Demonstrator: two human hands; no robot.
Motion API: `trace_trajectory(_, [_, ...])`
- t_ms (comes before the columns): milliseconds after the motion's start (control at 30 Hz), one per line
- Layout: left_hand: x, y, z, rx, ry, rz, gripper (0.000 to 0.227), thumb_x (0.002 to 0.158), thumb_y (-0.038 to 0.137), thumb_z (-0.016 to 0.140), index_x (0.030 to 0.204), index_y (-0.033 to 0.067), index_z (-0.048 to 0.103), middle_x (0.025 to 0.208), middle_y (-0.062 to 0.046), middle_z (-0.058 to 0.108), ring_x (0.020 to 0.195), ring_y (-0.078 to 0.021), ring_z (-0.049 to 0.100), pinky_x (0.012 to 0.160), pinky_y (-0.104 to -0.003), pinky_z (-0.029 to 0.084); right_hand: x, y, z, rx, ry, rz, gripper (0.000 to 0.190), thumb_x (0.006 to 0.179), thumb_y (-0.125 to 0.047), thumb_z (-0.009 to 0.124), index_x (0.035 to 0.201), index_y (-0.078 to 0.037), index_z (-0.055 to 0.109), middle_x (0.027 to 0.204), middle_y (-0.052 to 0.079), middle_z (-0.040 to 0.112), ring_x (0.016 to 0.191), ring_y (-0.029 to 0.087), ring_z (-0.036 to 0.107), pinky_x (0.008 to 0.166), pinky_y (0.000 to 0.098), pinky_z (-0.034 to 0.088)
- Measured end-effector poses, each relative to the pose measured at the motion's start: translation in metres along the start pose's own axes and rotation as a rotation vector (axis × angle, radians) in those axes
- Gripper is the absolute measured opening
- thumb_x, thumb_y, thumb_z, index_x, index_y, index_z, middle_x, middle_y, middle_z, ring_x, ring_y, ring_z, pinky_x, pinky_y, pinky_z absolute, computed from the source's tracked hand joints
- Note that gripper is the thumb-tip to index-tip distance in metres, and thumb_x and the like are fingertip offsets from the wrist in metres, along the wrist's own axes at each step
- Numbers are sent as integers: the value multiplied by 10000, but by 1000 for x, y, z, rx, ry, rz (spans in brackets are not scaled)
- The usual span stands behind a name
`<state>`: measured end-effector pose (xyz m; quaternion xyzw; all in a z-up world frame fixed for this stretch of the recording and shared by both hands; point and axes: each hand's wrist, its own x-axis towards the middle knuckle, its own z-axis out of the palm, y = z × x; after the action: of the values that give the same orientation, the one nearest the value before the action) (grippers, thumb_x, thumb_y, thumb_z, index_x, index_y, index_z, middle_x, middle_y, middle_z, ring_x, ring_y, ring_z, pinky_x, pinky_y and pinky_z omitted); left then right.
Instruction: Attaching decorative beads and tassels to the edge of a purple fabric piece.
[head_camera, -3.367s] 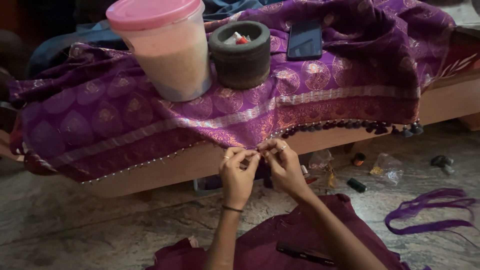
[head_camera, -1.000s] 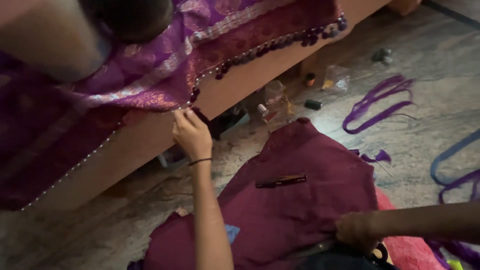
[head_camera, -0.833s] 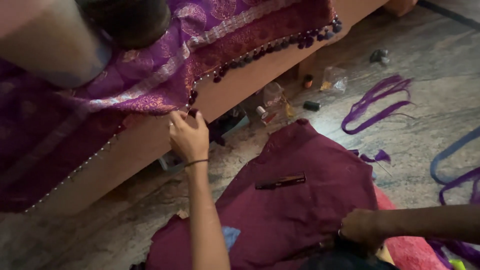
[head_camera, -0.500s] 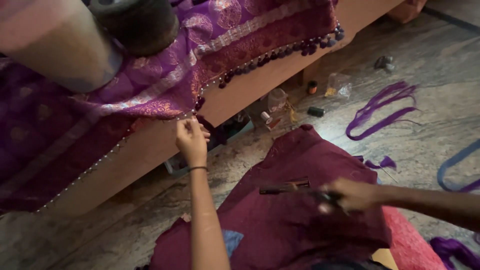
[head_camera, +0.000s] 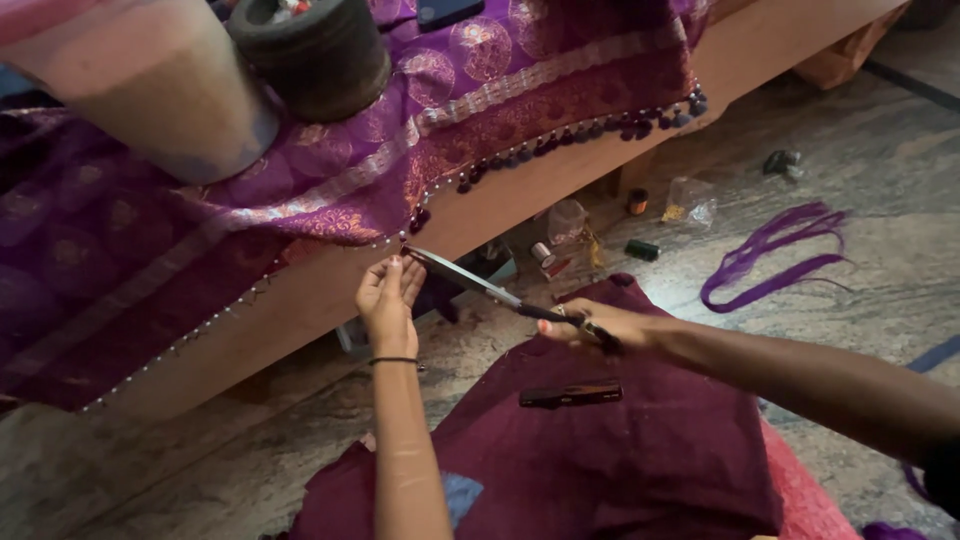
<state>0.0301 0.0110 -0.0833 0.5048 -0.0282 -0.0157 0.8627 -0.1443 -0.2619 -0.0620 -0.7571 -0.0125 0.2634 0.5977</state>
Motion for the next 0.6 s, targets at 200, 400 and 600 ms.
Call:
trace_trajectory(200, [7, -10, -4, -27, -23, 25, 98, 1015, 111, 625, 1016, 20, 589, 1054, -137, 710, 978, -202, 730, 938, -344, 604, 8, -14, -8, 11, -10, 35, 527, 829, -728, 571, 883, -211, 482, 563, -64, 416, 429, 68, 398, 396, 254, 368])
trace_trajectory(400, [9, -6, -2, -11, 1, 16, 89, 1017, 101, 607, 1002, 17, 580, 1045, -149, 725, 956, -205, 728, 914, -338, 624, 14, 25, -25, -37, -83, -150, 511, 945, -681, 599, 840, -193, 489, 622, -87, 417, 500, 44, 393, 448, 247, 345])
trace_trajectory(600, [3, -1, 4, 21, 16, -1, 87, 1031, 97, 599, 1006, 17, 577, 1033, -144, 723, 945, -200, 720, 889, -341, 619, 8, 22, -19, -90, -59, -126, 529, 938, -678, 593, 756, -205, 441, 585, -75, 389, 459, 45, 383, 410, 236, 339])
